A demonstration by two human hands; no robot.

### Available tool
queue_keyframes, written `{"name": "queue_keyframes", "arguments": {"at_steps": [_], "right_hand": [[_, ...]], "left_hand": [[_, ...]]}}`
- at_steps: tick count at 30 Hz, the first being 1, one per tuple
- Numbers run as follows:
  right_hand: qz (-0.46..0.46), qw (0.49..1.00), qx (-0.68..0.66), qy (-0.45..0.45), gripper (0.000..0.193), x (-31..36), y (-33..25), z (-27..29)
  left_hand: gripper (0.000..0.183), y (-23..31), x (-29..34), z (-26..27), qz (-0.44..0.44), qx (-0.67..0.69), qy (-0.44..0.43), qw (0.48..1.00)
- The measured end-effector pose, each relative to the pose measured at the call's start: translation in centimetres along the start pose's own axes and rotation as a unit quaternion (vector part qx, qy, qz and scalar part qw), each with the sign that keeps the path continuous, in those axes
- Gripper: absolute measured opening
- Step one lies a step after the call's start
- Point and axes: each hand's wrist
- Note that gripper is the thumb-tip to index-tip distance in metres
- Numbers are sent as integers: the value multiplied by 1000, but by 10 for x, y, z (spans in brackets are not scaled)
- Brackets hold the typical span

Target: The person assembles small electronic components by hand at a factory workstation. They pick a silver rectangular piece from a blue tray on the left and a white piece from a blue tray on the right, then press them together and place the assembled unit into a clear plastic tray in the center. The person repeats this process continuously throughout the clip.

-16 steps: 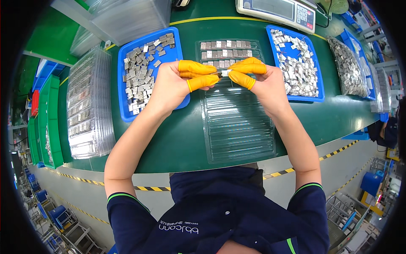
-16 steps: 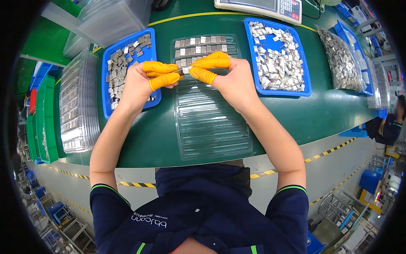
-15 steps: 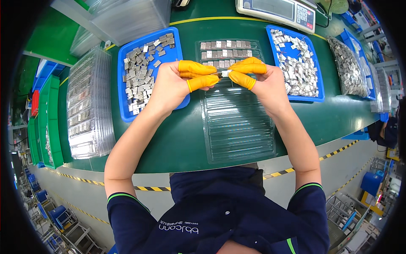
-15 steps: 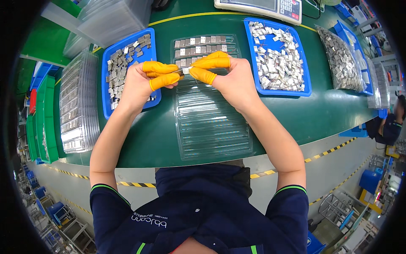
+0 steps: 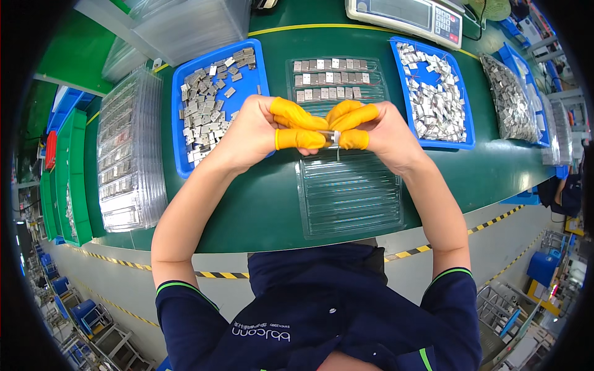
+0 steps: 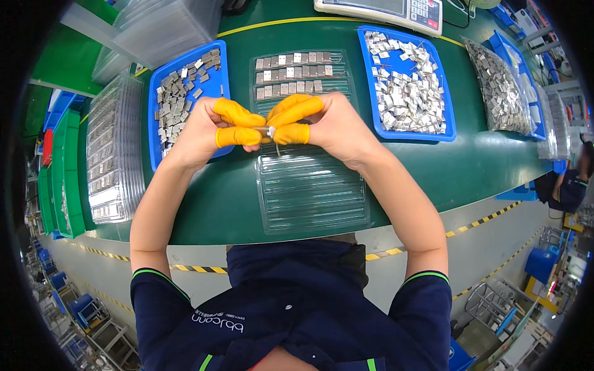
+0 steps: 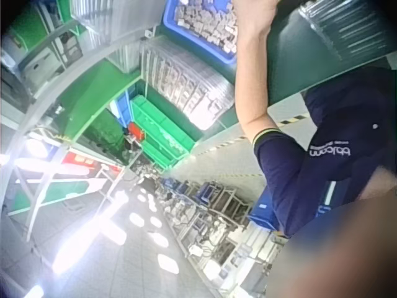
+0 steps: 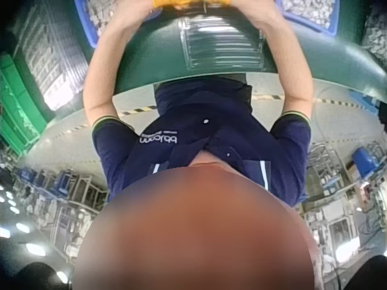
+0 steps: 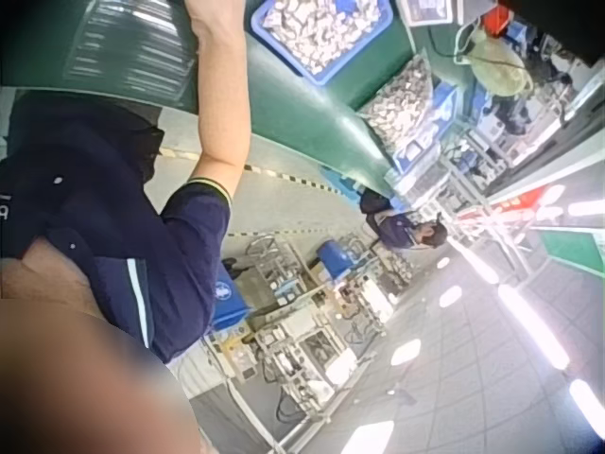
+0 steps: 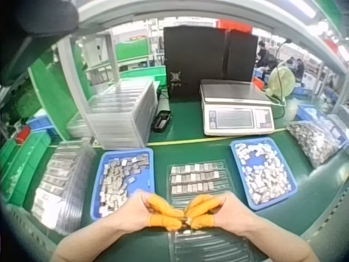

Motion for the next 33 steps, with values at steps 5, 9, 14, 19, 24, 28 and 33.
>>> {"name": "queue_keyframes", "arguments": {"at_steps": [5, 9, 14, 19, 24, 28, 33], "right_hand": [[19, 1000, 4, 1, 13, 1, 1, -4], [107, 991, 67, 39, 13, -1, 8, -4], [199, 966, 153, 63, 15, 0, 7, -2], [253, 871, 391, 158, 13, -8, -7, 30], [260, 663, 674, 193, 12, -11, 3, 62], [235, 639, 716, 156, 10, -12, 14, 62], [230, 673, 692, 128, 14, -12, 20, 67]], "left_hand": [[19, -4, 1, 0, 8, 1, 12, 1000], [20, -7, 1, -5, 11, 40, 42, 998], [26, -7, 3, -11, -3, 69, 55, 996], [39, -15, -2, -21, -100, -48, 106, 988], [27, -18, -1, -25, -180, -381, 98, 902], [21, -27, -2, -22, -212, -428, 118, 871], [20, -19, -1, -19, -202, -427, 147, 869]]}}
Point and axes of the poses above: each hand's wrist, its own x-axis away from the middle knuckle, its own z-axis out of the back of the hand, y = z × x, and after that the axes turned 5 degrees about z, right-handed
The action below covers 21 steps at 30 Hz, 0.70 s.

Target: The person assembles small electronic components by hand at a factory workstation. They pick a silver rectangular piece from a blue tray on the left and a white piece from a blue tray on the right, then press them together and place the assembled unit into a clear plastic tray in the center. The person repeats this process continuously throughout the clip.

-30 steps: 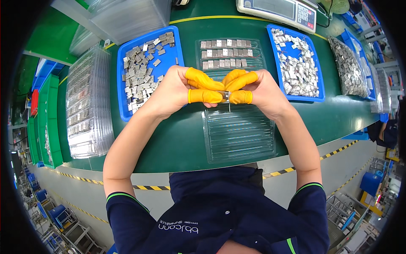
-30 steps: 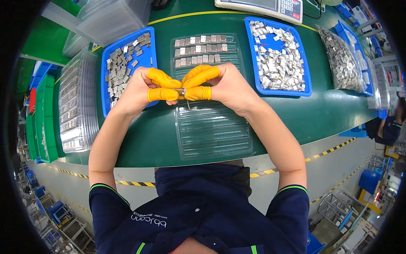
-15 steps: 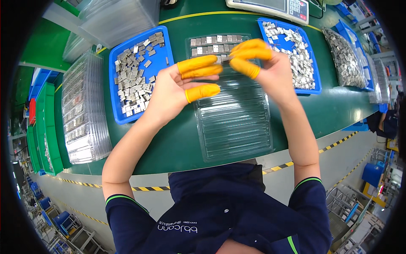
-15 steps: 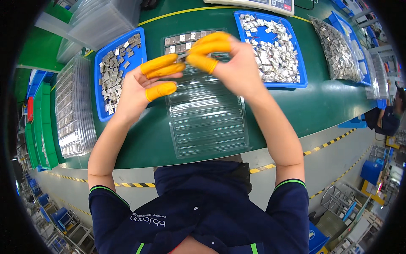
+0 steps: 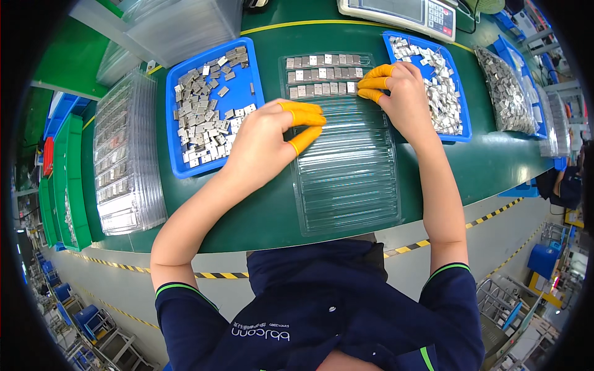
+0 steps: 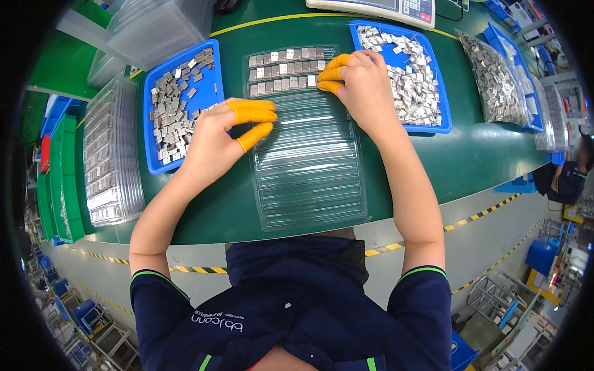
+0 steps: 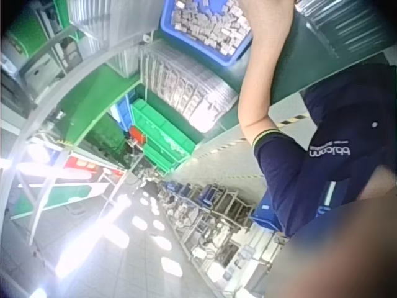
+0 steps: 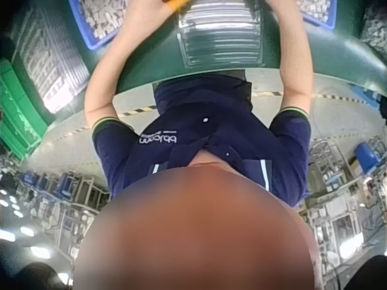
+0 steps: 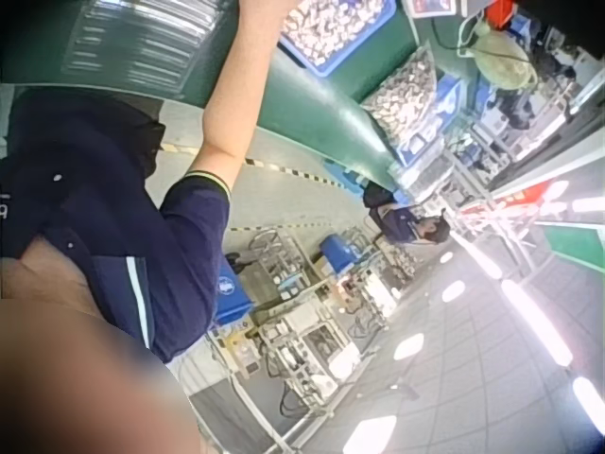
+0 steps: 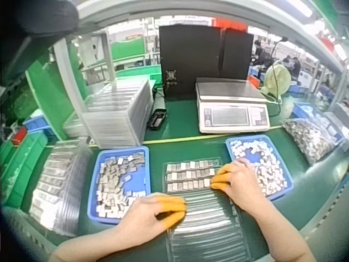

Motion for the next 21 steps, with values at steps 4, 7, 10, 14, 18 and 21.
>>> {"name": "queue_keyframes", "arguments": {"at_steps": [4, 7, 10, 14, 18, 21], "right_hand": [[-26, 997, -35, 61, 15, -6, 9, 11], [-198, 975, -18, 96, 18, -1, 36, 29], [-340, 939, 35, 29, 20, 7, 54, 35], [-351, 935, 22, -43, 21, 12, 58, 27], [-296, 954, 37, -28, 18, 13, 59, 17], [-311, 949, 39, -34, 19, 7, 52, 19]], "left_hand": [[18, -3, -7, 23, 86, -13, 66, 994], [19, -13, -20, 49, 187, -144, 104, 966], [22, -55, -13, 63, 155, -278, 71, 945], [22, -53, -15, 60, 181, -291, 35, 939], [21, -68, -14, 63, 158, -264, 46, 950], [27, -46, -21, 63, 229, -247, 3, 942]]}}
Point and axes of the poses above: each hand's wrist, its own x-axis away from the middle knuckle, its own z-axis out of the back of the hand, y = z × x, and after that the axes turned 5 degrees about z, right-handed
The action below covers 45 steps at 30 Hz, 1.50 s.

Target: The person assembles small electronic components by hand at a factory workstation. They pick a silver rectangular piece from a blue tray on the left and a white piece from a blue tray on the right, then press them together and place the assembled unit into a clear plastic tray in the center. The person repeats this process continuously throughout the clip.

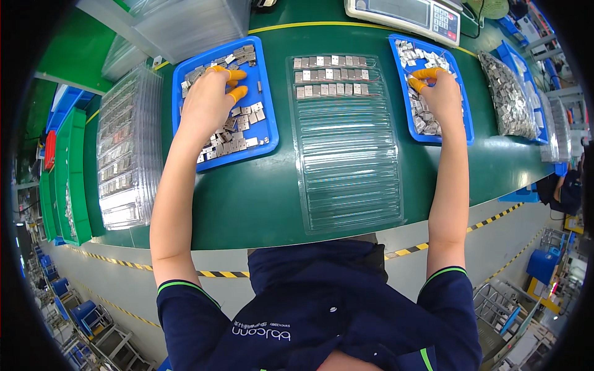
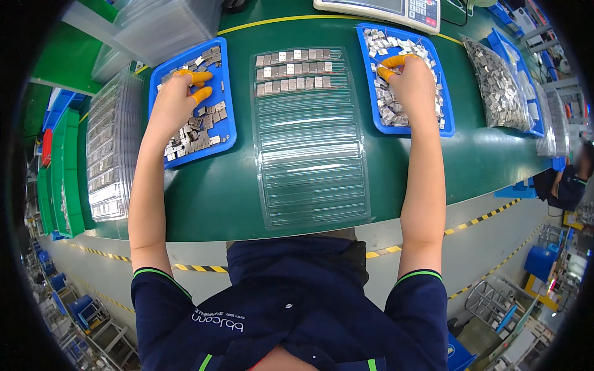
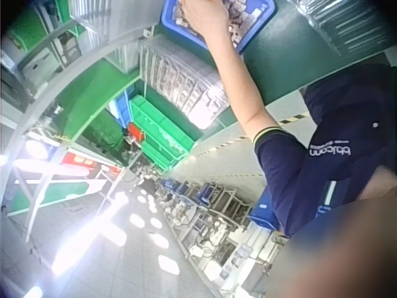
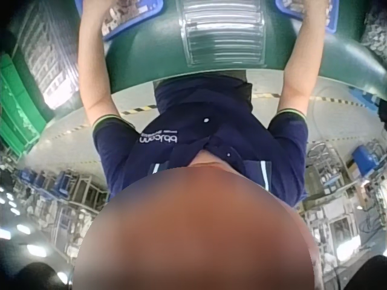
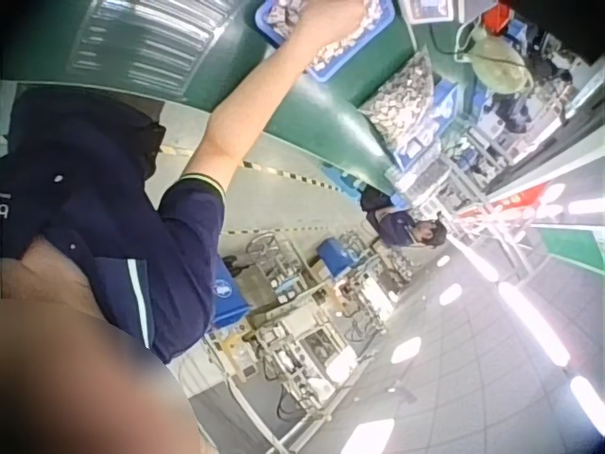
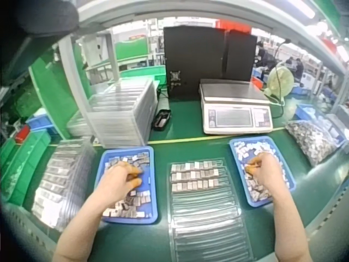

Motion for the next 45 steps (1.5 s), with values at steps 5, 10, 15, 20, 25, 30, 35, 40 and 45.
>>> {"name": "queue_keyframes", "arguments": {"at_steps": [5, 10, 15, 20, 25, 30, 35, 40, 45], "right_hand": [[-30, 995, -88, 32, 20, -4, -1, -2], [3, 927, -362, 94, 25, -5, -1, -11], [2, 954, -295, 55, 26, -4, -1, -8], [-14, 918, -393, 56, 26, -1, -11, -2], [-13, 850, -525, 39, 26, 8, -36, 0], [-44, 743, -660, -102, 26, 44, -98, -3], [-25, 721, -679, -138, 25, 58, -112, -7], [-30, 742, -656, -135, 23, 63, -115, -7], [-2, 760, -641, -105, 23, 64, -115, -3]], "left_hand": [[30, -10, -6, -12, -36, 106, -12, 994], [29, -16, -14, -18, -19, 110, -44, 993], [23, -11, -13, -18, -23, 103, -32, 994], [24, -11, -12, -10, -29, 220, -56, 973], [19, 11, 0, 4, -22, 423, -119, 898], [17, 34, 17, -5, -51, 498, -185, 846], [18, 42, 26, -13, -26, 472, -181, 862], [20, 47, 29, -12, 1, 504, -184, 844], [20, 46, 28, -12, 3, 503, -173, 847]]}}
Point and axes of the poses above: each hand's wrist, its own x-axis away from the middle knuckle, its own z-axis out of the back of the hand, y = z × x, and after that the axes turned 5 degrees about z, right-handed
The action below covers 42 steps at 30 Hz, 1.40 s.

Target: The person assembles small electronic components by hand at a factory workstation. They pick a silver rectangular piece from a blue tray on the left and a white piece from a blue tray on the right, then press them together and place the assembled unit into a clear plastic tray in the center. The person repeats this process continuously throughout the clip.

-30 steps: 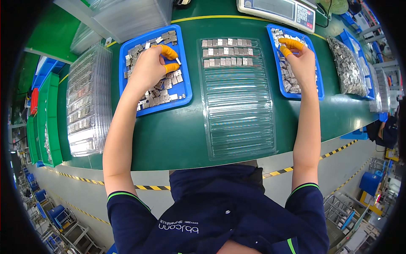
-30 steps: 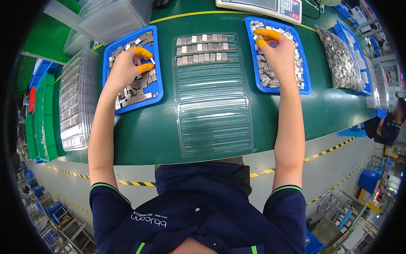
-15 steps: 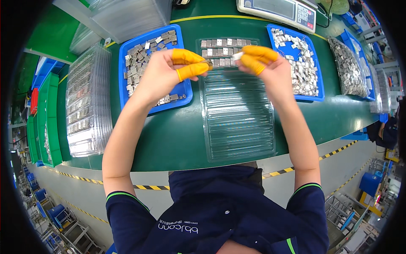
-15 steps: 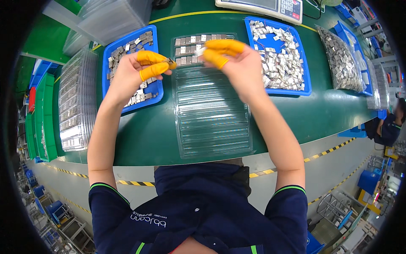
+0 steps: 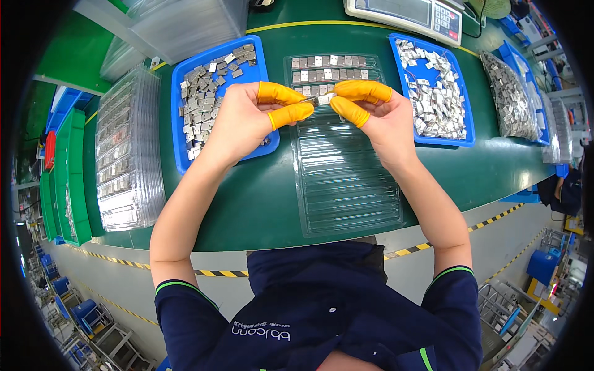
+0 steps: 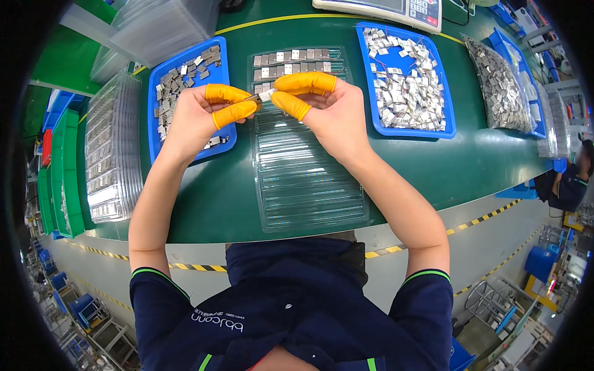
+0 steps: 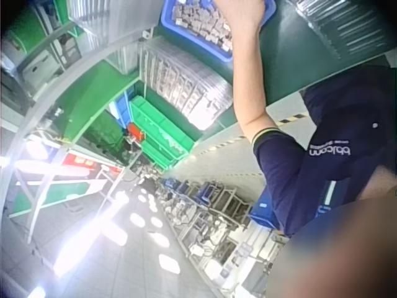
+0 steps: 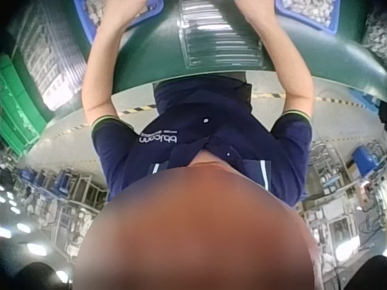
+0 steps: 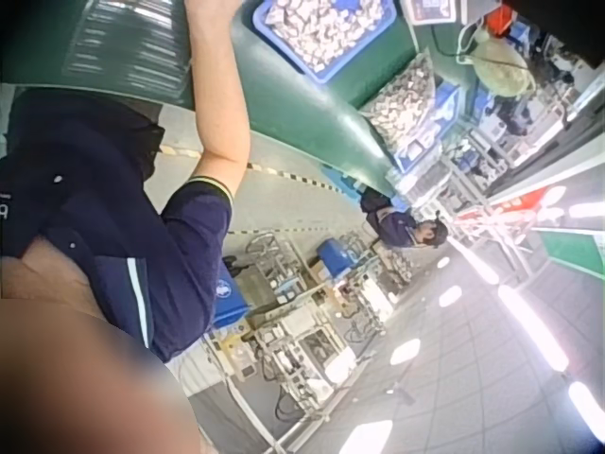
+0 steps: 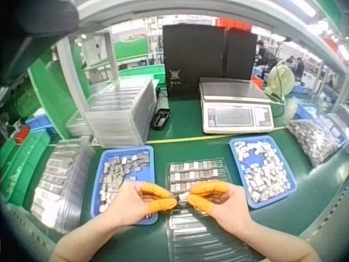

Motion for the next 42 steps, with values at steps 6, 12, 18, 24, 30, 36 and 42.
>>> {"name": "queue_keyframes", "arguments": {"at_steps": [6, 12, 18, 24, 30, 36, 42], "right_hand": [[-2, 1000, 21, -3, 22, 3, -3, -3], [1, 999, 40, -5, 23, 3, -2, -3], [-59, 996, 2, -68, 21, -1, -4, 4], [-104, 981, -37, -160, 18, -1, -1, 6], [-25, 990, 17, -141, 18, 1, 6, 5], [66, 993, 92, -25, 19, 1, 9, -3], [314, 899, 305, -31, 23, 3, 12, -3]], "left_hand": [[18, 1, 3, 0, -20, -11, -1, 1000], [18, 2, 3, -2, -18, -9, -4, 1000], [21, 3, 3, 1, -19, -37, -24, 999], [21, 12, 8, 4, 27, -72, -79, 994], [19, 5, 7, 1, 2, -34, -71, 997], [25, -9, -1, -10, -63, 38, -10, 997], [30, -16, 1, -14, -51, -2, -32, 998]]}}
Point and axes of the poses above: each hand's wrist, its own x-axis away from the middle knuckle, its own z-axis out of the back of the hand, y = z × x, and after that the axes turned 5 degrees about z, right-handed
